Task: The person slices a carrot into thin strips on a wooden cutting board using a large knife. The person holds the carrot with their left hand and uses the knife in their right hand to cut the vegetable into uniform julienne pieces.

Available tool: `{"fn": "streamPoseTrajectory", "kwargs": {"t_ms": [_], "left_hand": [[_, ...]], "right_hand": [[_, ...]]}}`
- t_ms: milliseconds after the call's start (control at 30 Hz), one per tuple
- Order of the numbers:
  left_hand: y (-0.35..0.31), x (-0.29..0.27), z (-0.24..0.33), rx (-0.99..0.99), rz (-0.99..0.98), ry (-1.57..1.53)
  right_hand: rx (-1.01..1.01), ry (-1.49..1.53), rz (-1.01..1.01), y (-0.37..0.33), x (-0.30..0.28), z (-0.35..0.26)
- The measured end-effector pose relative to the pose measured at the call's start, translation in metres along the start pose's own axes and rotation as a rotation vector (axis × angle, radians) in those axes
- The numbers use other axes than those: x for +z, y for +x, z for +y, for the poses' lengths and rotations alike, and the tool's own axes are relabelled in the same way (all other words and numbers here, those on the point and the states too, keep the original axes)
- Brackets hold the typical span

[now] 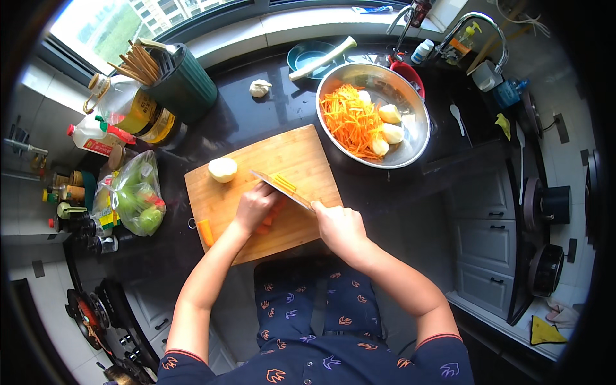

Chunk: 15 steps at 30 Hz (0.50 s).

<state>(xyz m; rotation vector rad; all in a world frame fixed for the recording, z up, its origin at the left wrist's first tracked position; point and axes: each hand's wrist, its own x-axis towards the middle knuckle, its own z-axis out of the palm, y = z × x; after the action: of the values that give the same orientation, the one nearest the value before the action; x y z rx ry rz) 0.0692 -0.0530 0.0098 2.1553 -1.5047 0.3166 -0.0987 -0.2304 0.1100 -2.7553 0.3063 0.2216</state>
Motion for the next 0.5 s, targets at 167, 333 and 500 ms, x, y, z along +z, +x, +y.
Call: {"fn": "streamPoseTrajectory", "kwargs": {"t_ms": [167,333,500], "left_hand": [[0.0,0.0,0.002,-0.04,-0.037,0.0],[0.004,-0.005,0.006,-0.07,-0.036,0.028],[0.002,-0.005,0.006,-0.077,-0.058,0.03]], "right_hand": [[0.037,0.015,0.013,0.005,0.015,0.004],[0.017,0.029,0.016,0.007,0.011,0.006],[0.035,0.043,-0.037,0.003,0.002,0.004]]}}
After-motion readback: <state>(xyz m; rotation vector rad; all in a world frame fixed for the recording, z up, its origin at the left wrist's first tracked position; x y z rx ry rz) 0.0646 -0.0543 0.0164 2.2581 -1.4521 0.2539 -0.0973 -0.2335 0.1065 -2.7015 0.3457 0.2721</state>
